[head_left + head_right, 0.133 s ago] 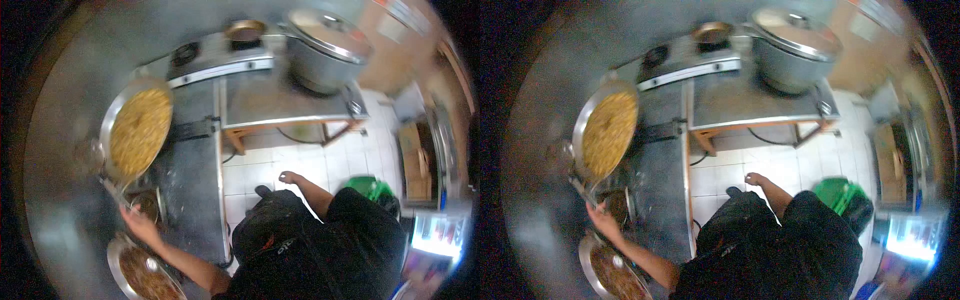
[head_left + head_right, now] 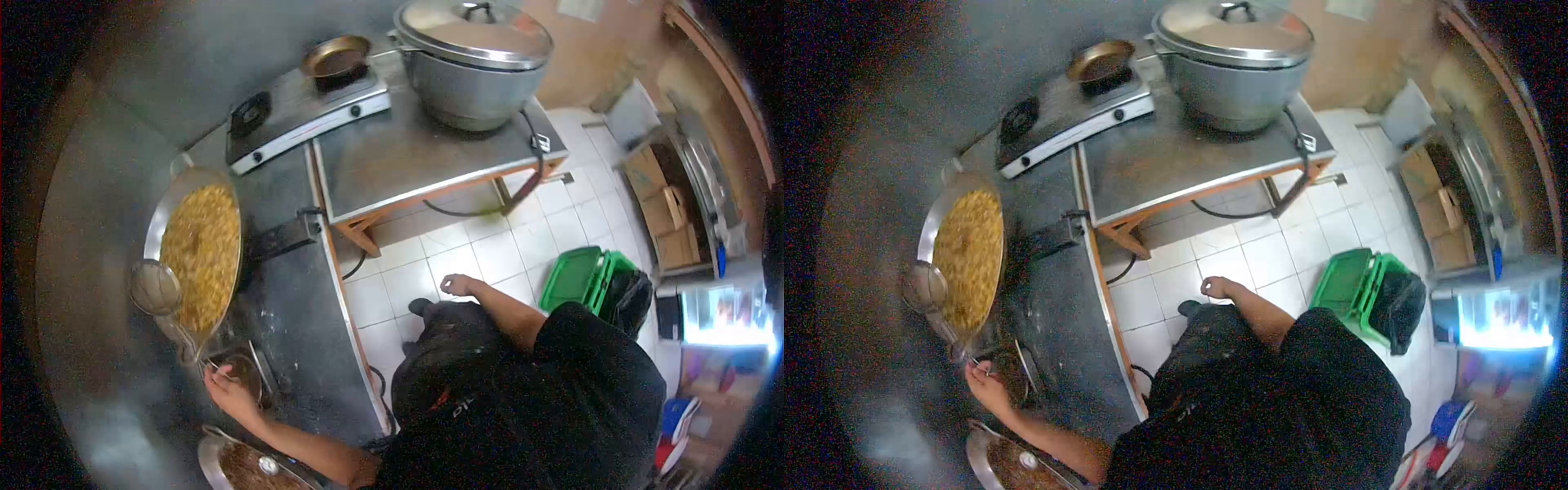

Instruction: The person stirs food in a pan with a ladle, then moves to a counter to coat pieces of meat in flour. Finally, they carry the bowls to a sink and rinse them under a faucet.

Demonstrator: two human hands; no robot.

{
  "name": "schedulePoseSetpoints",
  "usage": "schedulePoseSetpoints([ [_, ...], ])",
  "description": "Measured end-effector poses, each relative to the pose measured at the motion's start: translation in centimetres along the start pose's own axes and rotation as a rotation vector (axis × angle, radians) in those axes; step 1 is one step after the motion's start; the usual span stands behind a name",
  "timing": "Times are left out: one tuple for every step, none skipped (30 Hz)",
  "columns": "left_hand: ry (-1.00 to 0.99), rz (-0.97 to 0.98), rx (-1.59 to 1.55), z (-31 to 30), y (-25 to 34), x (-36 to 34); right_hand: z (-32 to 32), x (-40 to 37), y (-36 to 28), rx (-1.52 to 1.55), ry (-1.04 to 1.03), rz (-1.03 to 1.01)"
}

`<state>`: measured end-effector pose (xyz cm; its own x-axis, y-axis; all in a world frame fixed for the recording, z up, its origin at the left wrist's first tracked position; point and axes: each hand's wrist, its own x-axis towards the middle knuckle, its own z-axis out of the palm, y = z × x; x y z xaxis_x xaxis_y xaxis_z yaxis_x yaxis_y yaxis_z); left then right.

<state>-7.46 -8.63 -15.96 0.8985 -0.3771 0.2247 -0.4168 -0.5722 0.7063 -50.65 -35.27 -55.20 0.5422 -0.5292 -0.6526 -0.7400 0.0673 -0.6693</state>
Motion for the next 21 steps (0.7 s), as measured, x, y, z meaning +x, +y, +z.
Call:
schedulePoseSetpoints([
  [-0.025, 0.021, -0.001, 0.4, -1.2, 1.4, 0.1, -0.9, 0.3, 0.064, 0.030, -0.002],
  [0.016, 0.150, 0.076, 1.1, -2.0, 2.9, -0.9, -1.4, 0.6, 0.084, 0.043, 0.024],
  [0.042, 0.256, 0.155, 2.0, -3.8, 4.0, -0.6, -1.9, 3.7, 0.012, 0.140, 0.040],
  [0.003, 0.201, 0.064, 2.6, -6.8, 6.1, -1.4, -3.0, 5.8, 0.048, 0.186, 0.094],
  [-0.009, 0.201, 0.066, 2.5, -7.4, 7.1, -1.9, -4.2, 7.9, 0.085, 0.218, 0.144],
  [0.021, 0.195, 0.104, 2.2, -7.2, 8.1, -2.0, -5.4, 10.0, -0.070, 0.203, 0.133],
  [0.058, 0.187, 0.137, 2.5, -6.4, 8.5, -3.0, -6.1, 12.5, -0.232, 0.190, 0.115],
  [0.144, 0.114, 0.219, 3.2, -4.4, 8.4, -4.2, -5.3, 16.0, -0.268, -0.063, 0.260],
  [0.150, 0.107, 0.213, 4.5, -4.1, 8.7, -3.0, -3.4, 25.2, -0.041, -0.072, 0.400],
  [0.177, 0.142, 0.393, 3.9, -5.3, 10.0, -1.9, -1.7, 33.8, 0.176, -0.053, 0.546],
  [0.215, 0.162, 0.576, 2.8, -7.4, 11.7, 0.2, -4.2, 36.1, 0.225, 0.237, 0.220],
  [0.174, 0.107, 0.663, 2.1, -9.1, 13.1, 0.1, -5.1, 38.1, 0.270, 0.505, -0.128],
  [0.073, 0.251, 0.874, 1.4, -11.9, 16.0, -3.1, -3.4, 38.9, 0.799, 0.114, 0.450],
  [-0.040, 0.360, 1.096, 0.5, -12.4, 15.5, -2.8, -3.9, 39.9, 0.989, 0.220, 0.281],
  [0.157, 0.028, 1.117, 1.4, -13.6, 15.1, -6.3, -0.1, 40.4, 0.533, -0.116, 0.733],
  [0.083, 0.183, 1.119, 0.2, -13.7, 15.0, -9.6, -2.3, 30.7, 0.534, -0.037, 0.635],
  [0.086, 0.198, 1.154, -0.1, -15.6, 15.7, -11.1, -2.0, 28.7, 0.666, 0.002, 0.505],
  [-0.008, 0.352, 1.367, 0.7, -11.3, 13.7, -11.6, 0.1, 28.4, 0.659, 0.060, 0.477],
  [0.056, 0.252, 1.159, 0.5, -12.0, 13.3, -13.9, 1.3, 27.6, 0.771, -0.155, 0.249],
  [0.033, 0.133, 1.120, 0.6, -14.1, 13.6, -13.6, 4.7, 29.4, 0.544, -0.164, -0.067],
  [0.012, 0.032, 1.062, 0.9, -15.4, 14.3, -13.3, 8.1, 31.3, 0.257, -0.078, -0.400],
])
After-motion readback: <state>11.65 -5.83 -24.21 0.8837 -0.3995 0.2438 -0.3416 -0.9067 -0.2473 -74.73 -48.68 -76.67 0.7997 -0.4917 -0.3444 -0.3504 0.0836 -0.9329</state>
